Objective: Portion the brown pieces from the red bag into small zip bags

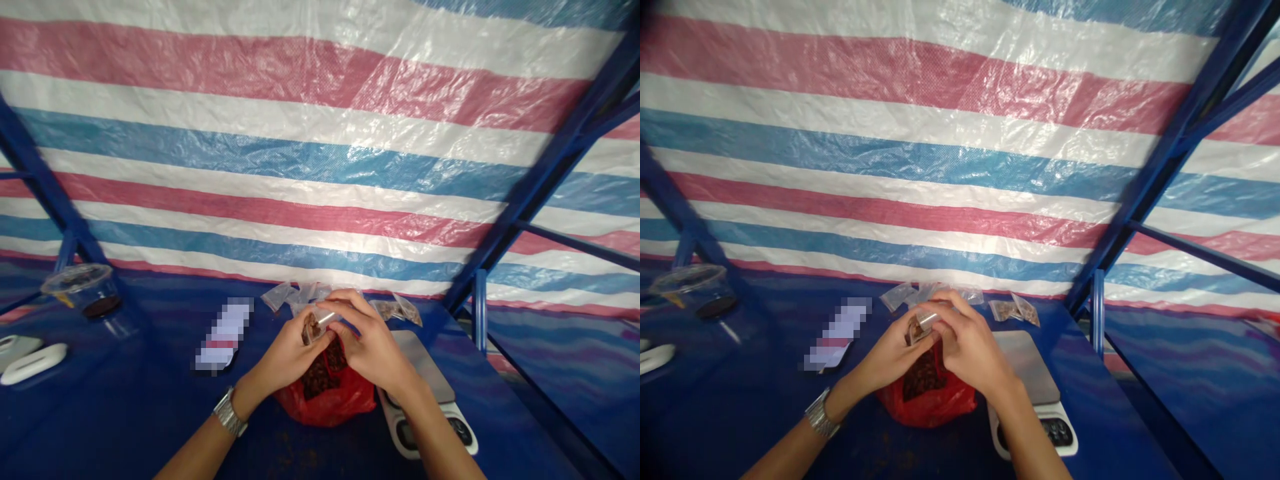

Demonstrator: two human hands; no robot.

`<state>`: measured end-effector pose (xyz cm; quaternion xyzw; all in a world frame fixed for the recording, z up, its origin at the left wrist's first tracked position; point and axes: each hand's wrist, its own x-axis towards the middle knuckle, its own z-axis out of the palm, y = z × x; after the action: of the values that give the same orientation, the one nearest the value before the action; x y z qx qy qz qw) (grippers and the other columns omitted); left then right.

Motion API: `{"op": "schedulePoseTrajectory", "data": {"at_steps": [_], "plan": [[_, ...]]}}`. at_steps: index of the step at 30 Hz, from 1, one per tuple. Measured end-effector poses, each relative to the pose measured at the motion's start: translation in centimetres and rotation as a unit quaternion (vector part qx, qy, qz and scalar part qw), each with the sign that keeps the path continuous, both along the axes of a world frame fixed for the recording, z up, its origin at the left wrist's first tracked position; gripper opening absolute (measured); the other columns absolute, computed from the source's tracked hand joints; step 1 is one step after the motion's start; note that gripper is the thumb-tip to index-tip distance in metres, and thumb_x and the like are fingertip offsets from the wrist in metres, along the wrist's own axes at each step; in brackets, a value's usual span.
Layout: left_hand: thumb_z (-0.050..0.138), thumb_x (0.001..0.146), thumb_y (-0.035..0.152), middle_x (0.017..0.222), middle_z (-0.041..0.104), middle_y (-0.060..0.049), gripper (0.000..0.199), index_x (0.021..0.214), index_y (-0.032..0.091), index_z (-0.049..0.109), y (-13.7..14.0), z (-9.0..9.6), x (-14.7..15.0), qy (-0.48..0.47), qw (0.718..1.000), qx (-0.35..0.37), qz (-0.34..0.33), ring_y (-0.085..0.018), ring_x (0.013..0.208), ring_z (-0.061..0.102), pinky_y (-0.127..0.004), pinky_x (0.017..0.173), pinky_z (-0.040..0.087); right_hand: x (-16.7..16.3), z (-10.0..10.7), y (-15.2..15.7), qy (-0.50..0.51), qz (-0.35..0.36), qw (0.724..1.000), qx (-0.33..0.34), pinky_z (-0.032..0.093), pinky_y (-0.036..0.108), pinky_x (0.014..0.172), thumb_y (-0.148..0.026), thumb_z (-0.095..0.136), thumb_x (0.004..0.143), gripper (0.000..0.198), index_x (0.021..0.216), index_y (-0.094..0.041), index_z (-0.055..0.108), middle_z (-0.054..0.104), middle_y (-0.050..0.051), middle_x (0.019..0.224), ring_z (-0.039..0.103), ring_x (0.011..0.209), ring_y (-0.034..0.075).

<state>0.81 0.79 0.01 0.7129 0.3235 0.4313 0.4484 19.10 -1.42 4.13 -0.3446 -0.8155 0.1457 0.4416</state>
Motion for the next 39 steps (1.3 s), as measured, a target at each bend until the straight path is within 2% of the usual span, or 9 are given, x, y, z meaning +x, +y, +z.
{"op": "schedulePoseTrajectory", "data": {"at_steps": [4,9,16,23,26,31,35,37,39], "plan": [[0.058,0.102,0.034,0.104,0.074,-0.005,0.030,0.128,0.020,0.061,-0.1,0.2,-0.3,0.073,0.995,0.055,0.030,-0.020,0.091,0.069,-0.032,0.085,0.054,0.6,0.0,0.3,0.006,-0.032,0.999,0.000,0.049,0.035,0.108,-0.007,0.051,0.098,0.043,0.131,-0.029,0.066,0.060,0.007,0.128,0.060,0.123,0.021],[0.056,0.100,0.027,0.116,0.073,-0.008,0.033,0.132,0.022,0.062,-0.1,0.2,-0.5,0.115,0.982,0.124,0.086,-0.021,0.097,0.070,-0.033,0.090,0.053,1.4,-0.3,1.1,0.026,-0.064,0.998,0.010,0.048,0.035,0.107,-0.005,0.055,0.095,0.045,0.131,-0.029,0.067,0.061,0.006,0.122,0.060,0.120,0.021],[0.059,0.094,0.023,0.106,0.078,-0.008,0.051,0.145,0.022,0.054,-0.6,1.0,-0.7,0.207,0.969,0.080,0.113,-0.024,0.095,0.074,-0.034,0.085,0.056,2.3,0.0,1.3,-0.021,0.000,0.997,-0.070,0.051,0.036,0.098,0.003,0.060,0.086,0.042,0.115,-0.025,0.073,0.067,0.005,0.111,0.066,0.106,0.020],[0.058,0.080,0.004,0.132,0.070,-0.017,0.078,0.154,0.021,0.045,-2.0,2.0,-0.3,0.371,0.914,0.131,0.101,-0.035,0.122,0.066,-0.048,0.103,0.049,2.6,-0.3,1.4,-0.043,-0.015,0.996,-0.073,0.051,0.036,0.099,0.005,0.060,0.082,0.042,0.110,-0.022,0.074,0.068,0.005,0.112,0.067,0.107,0.021],[0.059,0.083,0.008,0.124,0.071,-0.016,0.069,0.150,0.021,0.049,-2.1,1.6,-0.2,0.330,0.932,0.101,0.106,-0.032,0.115,0.067,-0.047,0.101,0.050,3.0,-0.6,1.7,-0.041,-0.025,0.996,-0.073,0.050,0.036,0.098,0.004,0.061,0.082,0.041,0.110,-0.022,0.074,0.069,0.005,0.112,0.067,0.107,0.021],[0.061,0.094,0.035,0.088,0.063,0.000,0.058,0.147,0.023,0.044,-3.3,2.6,-1.0,0.113,0.983,-0.013,0.144,-0.020,0.078,0.065,-0.034,0.079,0.056,3.4,-0.3,1.4,-0.079,-0.005,0.990,-0.118,0.050,0.031,0.090,0.002,0.061,0.080,0.038,0.105,-0.022,0.076,0.072,0.003,0.107,0.068,0.098,0.019],[0.067,0.089,0.049,0.078,0.057,0.005,0.063,0.142,0.024,0.046,-6.7,3.9,-2.4,0.041,0.965,-0.060,0.253,-0.015,0.060,0.058,-0.026,0.055,0.051,2.3,-0.5,0.6,-0.152,0.054,0.974,-0.157,0.048,0.028,0.084,0.002,0.064,0.073,0.039,0.101,-0.021,0.077,0.074,0.002,0.101,0.069,0.090,0.018],[0.066,0.088,0.056,0.072,0.052,0.008,0.066,0.143,0.026,0.046,-8.8,3.4,-3.0,0.048,0.950,-0.080,0.299,-0.014,0.049,0.053,-0.025,0.046,0.046,1.2,-1.0,0.4,-0.188,0.068,0.971,-0.131,0.046,0.031,0.090,0.003,0.066,0.068,0.040,0.098,-0.021,0.077,0.076,0.002,0.102,0.069,0.097,0.020],[0.067,0.086,0.057,0.067,0.050,0.009,0.064,0.138,0.024,0.050,-10.4,2.1,-3.1,0.085,0.936,-0.097,0.327,-0.015,0.049,0.054,-0.026,0.045,0.046,0.0,-1.7,0.4,-0.215,0.049,0.971,-0.089,0.042,0.035,0.097,0.005,0.066,0.065,0.043,0.098,-0.019,0.075,0.076,0.004,0.106,0.068,0.105,0.023]]}}
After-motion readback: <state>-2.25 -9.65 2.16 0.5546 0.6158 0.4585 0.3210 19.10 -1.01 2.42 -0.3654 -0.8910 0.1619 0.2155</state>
